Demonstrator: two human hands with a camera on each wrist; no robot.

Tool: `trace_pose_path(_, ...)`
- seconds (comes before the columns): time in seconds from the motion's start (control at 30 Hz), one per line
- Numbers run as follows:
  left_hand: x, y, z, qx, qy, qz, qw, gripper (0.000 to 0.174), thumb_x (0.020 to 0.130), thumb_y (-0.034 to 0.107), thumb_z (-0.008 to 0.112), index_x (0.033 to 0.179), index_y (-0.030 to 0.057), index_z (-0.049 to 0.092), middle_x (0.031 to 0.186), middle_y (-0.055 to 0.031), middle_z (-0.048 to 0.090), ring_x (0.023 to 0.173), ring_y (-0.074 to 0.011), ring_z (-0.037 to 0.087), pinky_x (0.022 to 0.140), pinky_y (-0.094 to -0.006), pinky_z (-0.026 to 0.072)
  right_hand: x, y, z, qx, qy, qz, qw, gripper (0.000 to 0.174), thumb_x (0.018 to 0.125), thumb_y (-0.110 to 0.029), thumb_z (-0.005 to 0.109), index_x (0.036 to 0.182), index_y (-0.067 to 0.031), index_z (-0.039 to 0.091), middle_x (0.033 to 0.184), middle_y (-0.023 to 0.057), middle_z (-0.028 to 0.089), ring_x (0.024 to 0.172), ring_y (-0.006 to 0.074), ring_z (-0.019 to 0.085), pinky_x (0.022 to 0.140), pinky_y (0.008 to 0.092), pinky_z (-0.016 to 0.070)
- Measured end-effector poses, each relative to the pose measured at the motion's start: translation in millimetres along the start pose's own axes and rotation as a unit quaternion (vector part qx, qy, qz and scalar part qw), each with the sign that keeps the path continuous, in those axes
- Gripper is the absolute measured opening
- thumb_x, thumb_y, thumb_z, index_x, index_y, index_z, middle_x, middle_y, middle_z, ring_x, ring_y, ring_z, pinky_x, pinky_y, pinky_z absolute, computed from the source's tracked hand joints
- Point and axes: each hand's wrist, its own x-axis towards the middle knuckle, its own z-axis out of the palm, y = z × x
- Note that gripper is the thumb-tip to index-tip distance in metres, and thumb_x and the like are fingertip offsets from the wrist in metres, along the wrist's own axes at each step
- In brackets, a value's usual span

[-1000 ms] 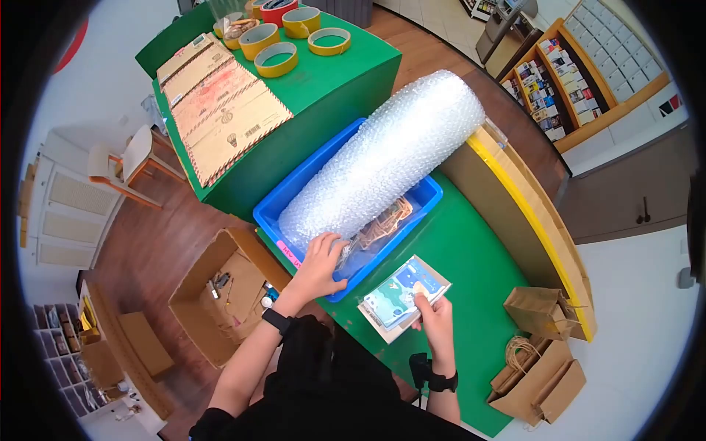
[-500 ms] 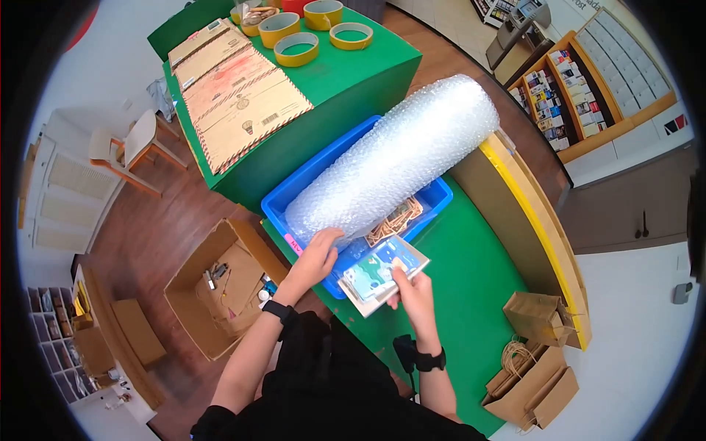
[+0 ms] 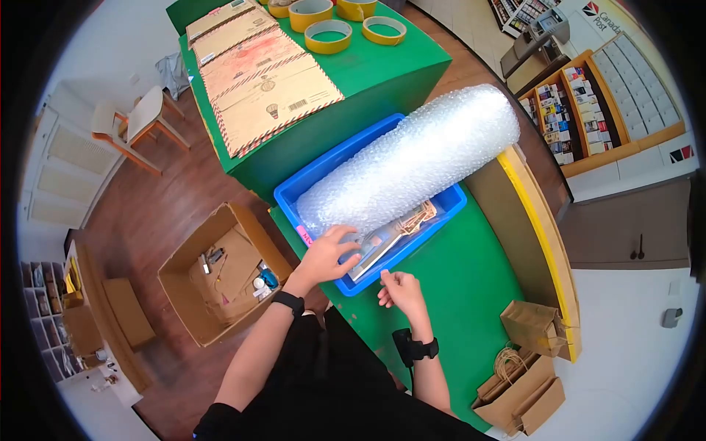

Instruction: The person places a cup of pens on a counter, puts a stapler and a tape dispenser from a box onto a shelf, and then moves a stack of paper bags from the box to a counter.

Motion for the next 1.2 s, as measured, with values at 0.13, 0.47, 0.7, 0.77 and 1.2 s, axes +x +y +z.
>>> trace_pose_path(0.13, -4.9, -3.8, 3.9, -0.009, -0.004, -0.008, 1.0, 0.017, 0.073, 0.019, 0.054, 0.076, 0.0064, 0.064, 0.107, -0.0091, 0.052, 0.096, -0.0266, 0.05, 0.078, -0.0345, 0.0431, 3.3, 9.1, 10.0, 0.043, -0.02, -0.009, 0.999, 0.036, 0.087, -0.027, 0.045, 0.073, 0.005, 0.053, 0.058, 0.0095, 0.058, 0.045, 0.0135, 0.056, 0.038, 0.0217, 0.042)
trace_pose_path(0.47, -14.1, -8.4, 12.0, -0.12, 0.115, 0.027, 0.986, 0.007, 0.07, 0.009, 0.055, 0.073, 0.0023, 0.056, 0.099, -0.0093, 0.054, 0.09, -0.0262, 0.052, 0.075, -0.0338, 0.0442, 9.4, 11.3, 11.7, -0.006, -0.013, 0.021, 1.0, 0.036, 0.089, -0.03, 0.039, 0.081, 0.0017, 0.053, 0.063, 0.0082, 0.059, 0.046, 0.0133, 0.056, 0.039, 0.0222, 0.0411)
trace_pose_path(0.7, -148.5, 1.2, 17.6, -0.139, 0.174, -0.051, 0.973, 0.002, 0.073, 0.001, 0.052, 0.073, 0.0001, 0.05, 0.083, -0.0101, 0.051, 0.079, -0.0252, 0.051, 0.068, -0.031, 0.0429, 7.6, 17.5, 22.9, -0.035, 0.048, 0.0, 0.998, 0.044, 0.089, -0.037, 0.036, 0.076, 0.0014, 0.052, 0.059, 0.0088, 0.058, 0.044, 0.0145, 0.056, 0.037, 0.0217, 0.0371)
trace_pose_path(0.77, -217.5, -20.6, 29.4, -0.132, 0.094, -0.178, 0.971, 0.008, 0.077, 0.007, 0.049, 0.076, -0.0003, 0.051, 0.079, -0.0126, 0.051, 0.081, -0.0287, 0.05, 0.07, -0.0344, 0.0425, 5.8, 19.6, 28.4, -0.039, 0.075, -0.015, 0.996, 0.044, 0.089, -0.037, 0.036, 0.074, 0.0013, 0.052, 0.056, 0.0089, 0.057, 0.043, 0.0145, 0.055, 0.036, 0.0219, 0.0363)
trace_pose_path(1.2, -615.8, -111.3, 18.1, -0.152, 0.05, -0.704, 0.691, 0.022, 0.071, 0.017, 0.05, 0.08, -0.0012, 0.06, 0.077, -0.0226, 0.059, 0.078, -0.0362, 0.057, 0.067, -0.0388, 0.0451, -67.6, 17.3, 177.1, -0.355, 0.033, 0.104, 0.929, 0.028, 0.082, -0.014, 0.041, 0.066, 0.0036, 0.054, 0.05, 0.0104, 0.055, 0.04, 0.016, 0.055, 0.037, 0.0253, 0.0425)
